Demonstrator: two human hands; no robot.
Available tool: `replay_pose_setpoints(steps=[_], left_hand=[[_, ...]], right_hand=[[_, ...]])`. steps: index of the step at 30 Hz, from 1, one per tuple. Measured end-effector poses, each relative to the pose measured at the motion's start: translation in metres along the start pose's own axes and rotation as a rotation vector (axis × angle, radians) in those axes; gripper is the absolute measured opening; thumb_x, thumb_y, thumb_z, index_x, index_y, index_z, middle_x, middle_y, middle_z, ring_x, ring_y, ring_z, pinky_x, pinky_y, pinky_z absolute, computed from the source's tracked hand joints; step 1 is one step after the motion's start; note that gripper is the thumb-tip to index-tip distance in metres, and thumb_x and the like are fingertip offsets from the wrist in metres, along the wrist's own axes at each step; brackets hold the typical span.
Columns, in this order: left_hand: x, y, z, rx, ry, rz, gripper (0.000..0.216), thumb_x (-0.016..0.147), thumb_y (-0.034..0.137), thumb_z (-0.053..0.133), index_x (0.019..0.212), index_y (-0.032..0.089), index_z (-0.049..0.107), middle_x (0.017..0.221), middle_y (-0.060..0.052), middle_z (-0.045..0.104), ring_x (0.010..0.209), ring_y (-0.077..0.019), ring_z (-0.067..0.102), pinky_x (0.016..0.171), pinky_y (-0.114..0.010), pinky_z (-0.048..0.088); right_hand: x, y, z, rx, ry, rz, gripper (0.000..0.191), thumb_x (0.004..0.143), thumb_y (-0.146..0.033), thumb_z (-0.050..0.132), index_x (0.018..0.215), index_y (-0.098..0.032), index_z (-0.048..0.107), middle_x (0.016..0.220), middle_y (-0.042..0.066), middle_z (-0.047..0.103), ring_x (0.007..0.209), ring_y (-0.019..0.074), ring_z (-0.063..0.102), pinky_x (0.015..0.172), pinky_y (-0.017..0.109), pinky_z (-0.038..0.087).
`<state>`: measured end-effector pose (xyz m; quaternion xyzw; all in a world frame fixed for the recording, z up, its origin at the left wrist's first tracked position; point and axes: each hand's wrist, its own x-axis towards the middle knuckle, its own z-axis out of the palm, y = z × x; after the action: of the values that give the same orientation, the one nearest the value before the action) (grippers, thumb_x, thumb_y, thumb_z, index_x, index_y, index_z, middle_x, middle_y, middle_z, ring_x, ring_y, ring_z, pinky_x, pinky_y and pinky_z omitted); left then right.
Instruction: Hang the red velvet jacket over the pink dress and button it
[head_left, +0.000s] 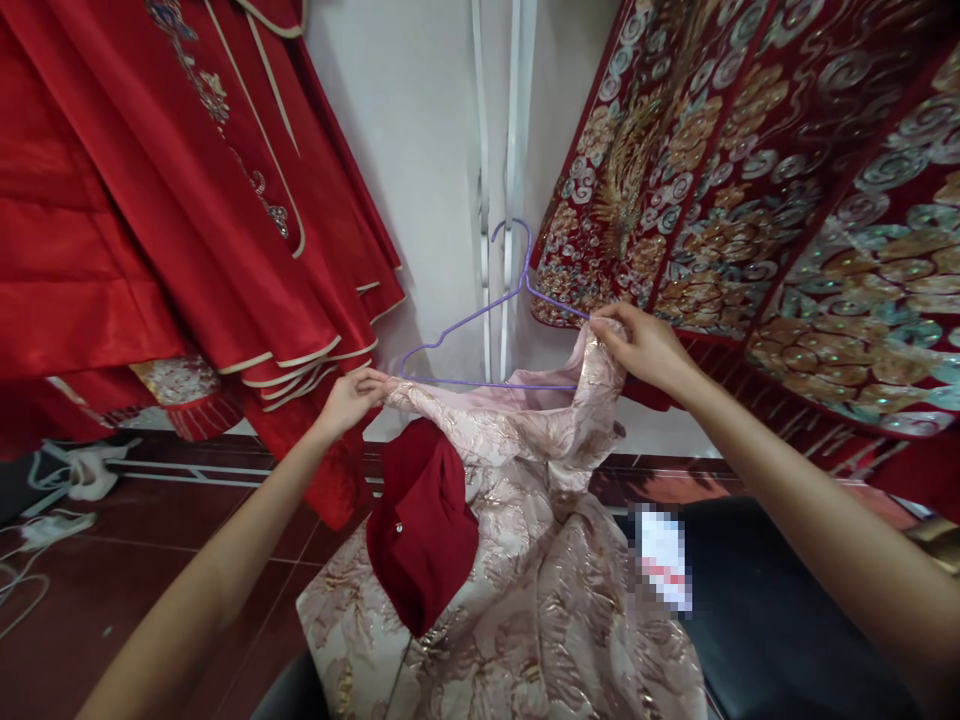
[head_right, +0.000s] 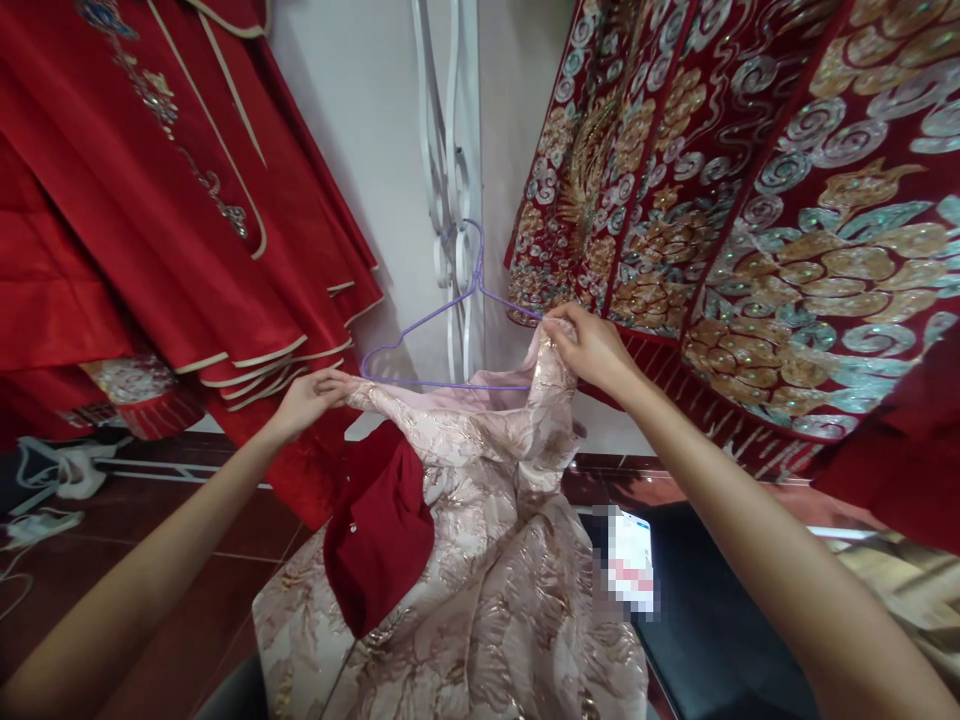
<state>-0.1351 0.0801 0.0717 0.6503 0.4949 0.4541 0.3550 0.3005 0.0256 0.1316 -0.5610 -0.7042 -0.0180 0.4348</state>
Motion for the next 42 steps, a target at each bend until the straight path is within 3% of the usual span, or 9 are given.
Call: replay_pose_setpoints(steps=[8, 13, 19, 24, 26, 29, 33, 36, 42], left_hand=[[0.008, 0.013, 0.013, -0.038, 0.076, 0.130, 0.046, 0.064, 0.052, 0.078, 0.087, 0.014, 0.067, 0.085, -0.007, 0.072, 0.078, -0.0167, 0.065, 0.073, -0.027, 0.051], [0.033, 0.045, 0.034, -0.059, 0.117, 0.237, 0.044, 0.066, 0.053, 0.076, 0.089, 0.015, 0.067, 0.094, -0.009, 0.072, 0.090, -0.0197, 0.065, 0.084, -0.029, 0.050], [0.060, 0.084, 0.068, 0.138, -0.044, 0.410, 0.038, 0.072, 0.047, 0.070, 0.092, 0.015, 0.066, 0.096, -0.010, 0.070, 0.089, -0.0203, 0.064, 0.086, -0.033, 0.049], [0.043, 0.062, 0.055, 0.496, 0.265, 0.238, 0.044, 0.058, 0.034, 0.078, 0.093, 0.014, 0.061, 0.103, -0.014, 0.062, 0.101, -0.0298, 0.060, 0.089, -0.039, 0.046], [0.023, 0.049, 0.046, 0.539, 0.033, -0.055, 0.042, 0.051, 0.038, 0.082, 0.078, 0.015, 0.060, 0.085, -0.012, 0.063, 0.090, -0.0315, 0.063, 0.075, -0.037, 0.049], [-0.014, 0.036, 0.040, 0.571, -0.762, -0.549, 0.044, 0.060, 0.059, 0.073, 0.072, 0.017, 0.064, 0.072, -0.010, 0.067, 0.072, -0.0268, 0.066, 0.059, -0.031, 0.049], [-0.048, 0.031, 0.044, 0.531, -1.095, -0.519, 0.040, 0.062, 0.057, 0.075, 0.078, 0.020, 0.071, 0.079, -0.007, 0.072, 0.070, -0.0189, 0.065, 0.058, -0.024, 0.048], [-0.050, 0.033, 0.039, 0.384, -1.049, -0.552, 0.032, 0.056, 0.044, 0.083, 0.076, 0.021, 0.072, 0.078, -0.004, 0.072, 0.069, -0.0182, 0.065, 0.060, -0.025, 0.050], [-0.013, 0.029, 0.001, 0.210, -0.545, -0.525, 0.030, 0.047, 0.031, 0.086, 0.058, 0.017, 0.061, 0.059, 0.000, 0.063, 0.057, -0.0158, 0.061, 0.054, -0.025, 0.050]], right_hand=[[0.001, 0.002, -0.002, -0.004, -0.010, -0.019, 0.027, 0.088, -0.044, 0.050, 0.102, -0.025, 0.064, 0.103, 0.007, 0.072, 0.089, 0.0270, 0.065, 0.078, 0.039, 0.049], [0.001, -0.003, 0.001, 0.004, -0.049, -0.039, 0.030, 0.091, -0.045, 0.045, 0.099, -0.024, 0.064, 0.095, 0.006, 0.072, 0.083, 0.0248, 0.065, 0.076, 0.036, 0.048], [0.003, -0.001, 0.000, -0.025, -0.136, -0.067, 0.033, 0.093, -0.044, 0.042, 0.099, -0.022, 0.066, 0.095, 0.006, 0.072, 0.086, 0.0244, 0.065, 0.077, 0.035, 0.047], [-0.001, 0.019, -0.006, 0.002, -0.114, -0.024, 0.035, 0.089, -0.046, 0.048, 0.108, -0.023, 0.067, 0.101, 0.006, 0.073, 0.087, 0.0256, 0.066, 0.078, 0.039, 0.050], [-0.002, 0.025, -0.006, 0.010, -0.122, -0.024, 0.035, 0.088, -0.045, 0.049, 0.109, -0.023, 0.067, 0.102, 0.006, 0.073, 0.086, 0.0247, 0.066, 0.078, 0.038, 0.050], [-0.002, 0.029, -0.004, 0.007, -0.114, -0.029, 0.033, 0.088, -0.044, 0.050, 0.106, -0.023, 0.067, 0.100, 0.004, 0.073, 0.083, 0.0231, 0.066, 0.078, 0.037, 0.050], [0.000, 0.030, -0.003, 0.016, -0.121, -0.036, 0.029, 0.087, -0.042, 0.051, 0.102, -0.024, 0.067, 0.099, 0.004, 0.073, 0.084, 0.0238, 0.066, 0.080, 0.038, 0.050], [-0.001, 0.028, -0.003, 0.021, -0.113, -0.032, 0.030, 0.088, -0.044, 0.049, 0.102, -0.024, 0.066, 0.098, 0.004, 0.072, 0.084, 0.0236, 0.066, 0.078, 0.037, 0.049], [-0.005, 0.022, -0.001, -0.041, -0.114, -0.008, 0.032, 0.091, -0.050, 0.044, 0.095, -0.024, 0.062, 0.078, 0.002, 0.068, 0.067, 0.0198, 0.061, 0.065, 0.031, 0.046]])
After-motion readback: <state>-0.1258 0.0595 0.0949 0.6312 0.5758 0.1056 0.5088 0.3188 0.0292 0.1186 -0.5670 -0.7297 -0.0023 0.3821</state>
